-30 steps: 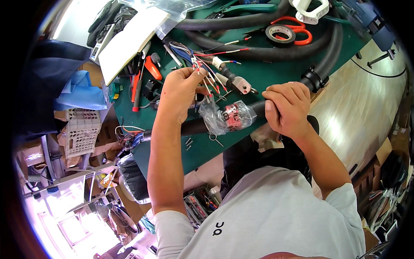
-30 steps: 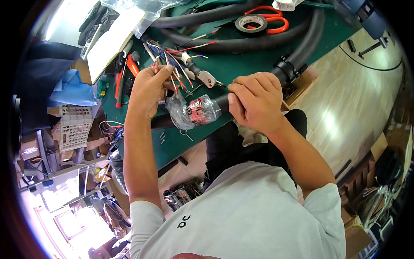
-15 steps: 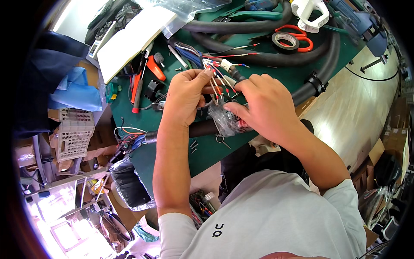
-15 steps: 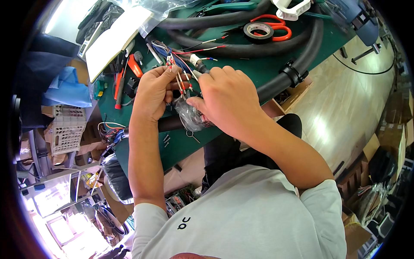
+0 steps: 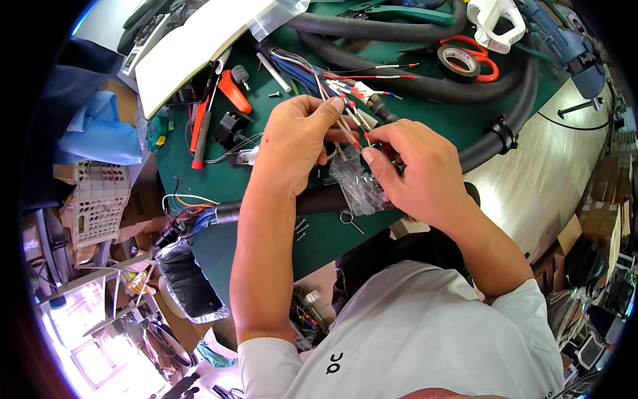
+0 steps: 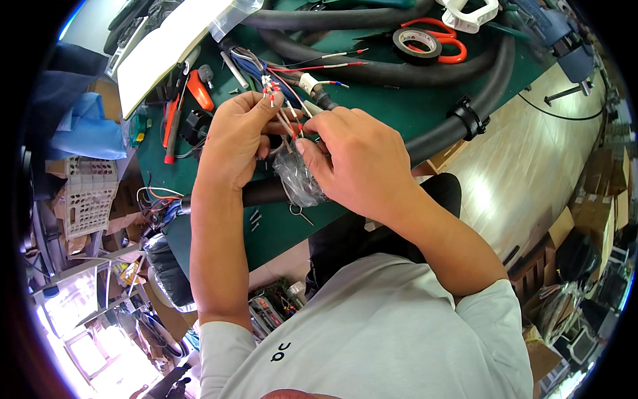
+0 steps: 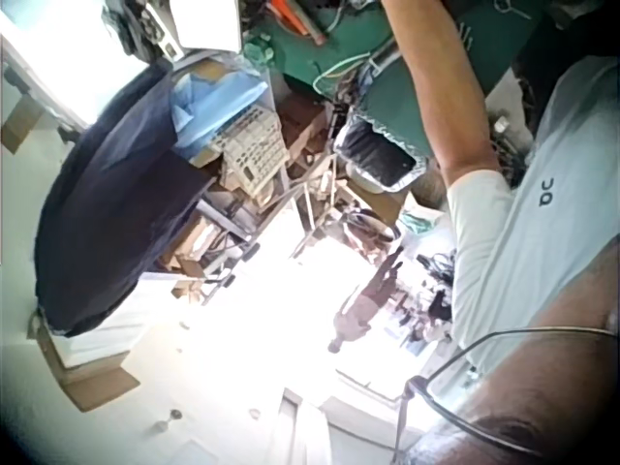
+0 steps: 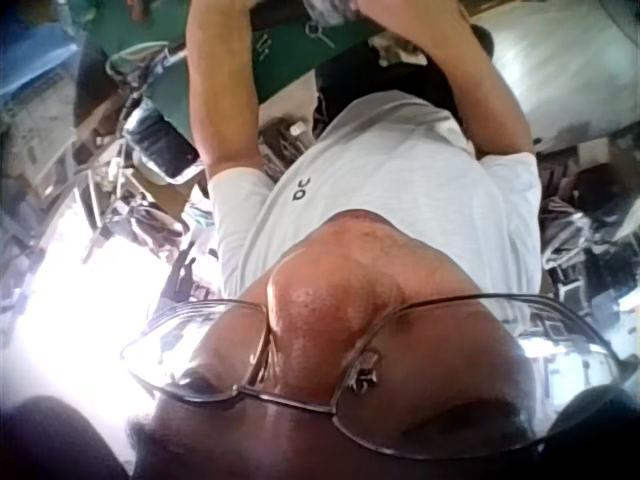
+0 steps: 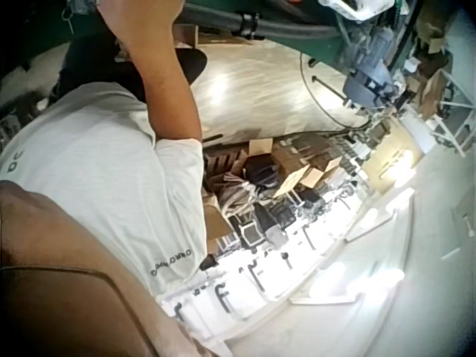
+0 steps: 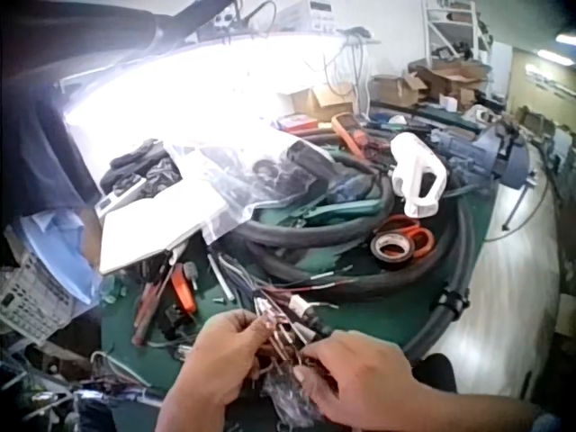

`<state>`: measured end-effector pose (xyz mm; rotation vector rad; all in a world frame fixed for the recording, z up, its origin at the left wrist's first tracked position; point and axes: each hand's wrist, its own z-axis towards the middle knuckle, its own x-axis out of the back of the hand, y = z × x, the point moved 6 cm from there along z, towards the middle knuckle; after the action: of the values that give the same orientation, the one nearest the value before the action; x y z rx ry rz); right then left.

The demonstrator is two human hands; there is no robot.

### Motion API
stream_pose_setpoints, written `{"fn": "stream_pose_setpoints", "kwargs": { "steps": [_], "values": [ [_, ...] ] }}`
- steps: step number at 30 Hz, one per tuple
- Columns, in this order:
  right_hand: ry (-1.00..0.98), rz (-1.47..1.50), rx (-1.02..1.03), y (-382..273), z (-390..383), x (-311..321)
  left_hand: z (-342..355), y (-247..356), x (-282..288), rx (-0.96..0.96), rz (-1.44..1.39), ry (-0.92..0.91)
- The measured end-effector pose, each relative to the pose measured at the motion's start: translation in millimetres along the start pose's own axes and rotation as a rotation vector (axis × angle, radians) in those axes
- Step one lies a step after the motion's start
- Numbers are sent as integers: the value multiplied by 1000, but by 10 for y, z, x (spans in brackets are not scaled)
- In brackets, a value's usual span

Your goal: The person tests a cable assembly with a multimeter, strips wire insulation with a tool, and applies electrical tape to secure a connector.

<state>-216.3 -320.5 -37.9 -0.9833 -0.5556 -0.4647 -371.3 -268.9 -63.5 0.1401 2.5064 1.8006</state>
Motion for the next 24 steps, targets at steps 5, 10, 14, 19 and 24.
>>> {"fn": "stream_pose_setpoints", "kwargs": {
  "steps": [5, 10, 14, 19, 24],
  "values": [
    [-23, -7, -11, -28, 16, -2, 30, -8, 39, -3, 61, -16],
    [0, -54, -4, -11, 12, -15, 24, -6, 23, -10, 18, -9],
    [-12, -76, -5, -16, 19, -6, 35, -21, 37, -15, 8, -12],
    [-9, -92, -13, -5, 16, -8, 44, -23, 44, -24, 19, -6],
    [-11, -114, -12, -9, 16, -2, 47, -29, 45, -34, 8, -9]
  ]
}}
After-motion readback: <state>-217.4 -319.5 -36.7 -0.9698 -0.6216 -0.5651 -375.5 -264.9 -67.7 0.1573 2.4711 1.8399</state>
